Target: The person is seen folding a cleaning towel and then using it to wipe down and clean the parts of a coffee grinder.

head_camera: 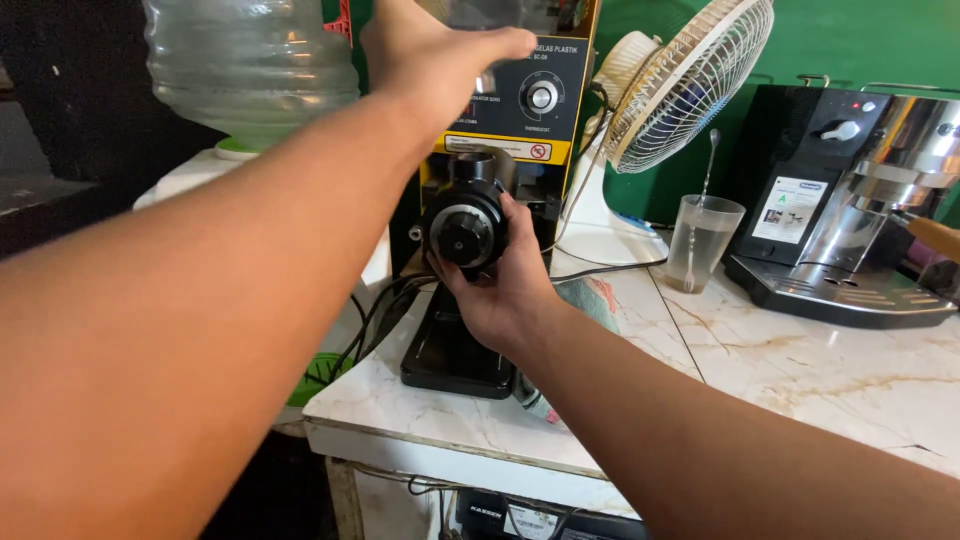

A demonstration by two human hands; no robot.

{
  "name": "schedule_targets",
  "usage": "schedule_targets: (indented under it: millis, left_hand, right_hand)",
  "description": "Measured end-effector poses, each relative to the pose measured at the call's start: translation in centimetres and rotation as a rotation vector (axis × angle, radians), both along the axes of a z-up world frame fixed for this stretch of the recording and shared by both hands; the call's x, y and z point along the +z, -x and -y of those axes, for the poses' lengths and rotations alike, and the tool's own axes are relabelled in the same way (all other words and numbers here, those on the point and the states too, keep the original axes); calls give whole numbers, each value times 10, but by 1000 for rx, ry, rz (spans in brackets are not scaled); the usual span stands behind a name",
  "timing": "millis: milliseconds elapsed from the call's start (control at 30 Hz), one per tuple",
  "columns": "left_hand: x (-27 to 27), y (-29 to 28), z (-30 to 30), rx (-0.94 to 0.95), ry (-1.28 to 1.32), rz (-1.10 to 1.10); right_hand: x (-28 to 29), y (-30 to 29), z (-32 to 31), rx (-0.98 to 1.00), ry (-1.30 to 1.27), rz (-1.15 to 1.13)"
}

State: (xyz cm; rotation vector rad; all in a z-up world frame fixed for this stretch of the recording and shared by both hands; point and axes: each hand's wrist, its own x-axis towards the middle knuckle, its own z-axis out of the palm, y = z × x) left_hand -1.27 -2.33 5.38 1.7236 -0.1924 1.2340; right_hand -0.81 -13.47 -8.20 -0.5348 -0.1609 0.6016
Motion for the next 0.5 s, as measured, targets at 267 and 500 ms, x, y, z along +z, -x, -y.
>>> schedule_targets:
  millis: [267, 500]
  left_hand:
    - [-45, 5, 48, -277, -195, 303]
    - [-114, 32, 133, -383, -50, -88]
  right_hand:
    - [10, 9, 44, -51, 402, -29]
    - [-1, 29, 148, -273, 230, 124]
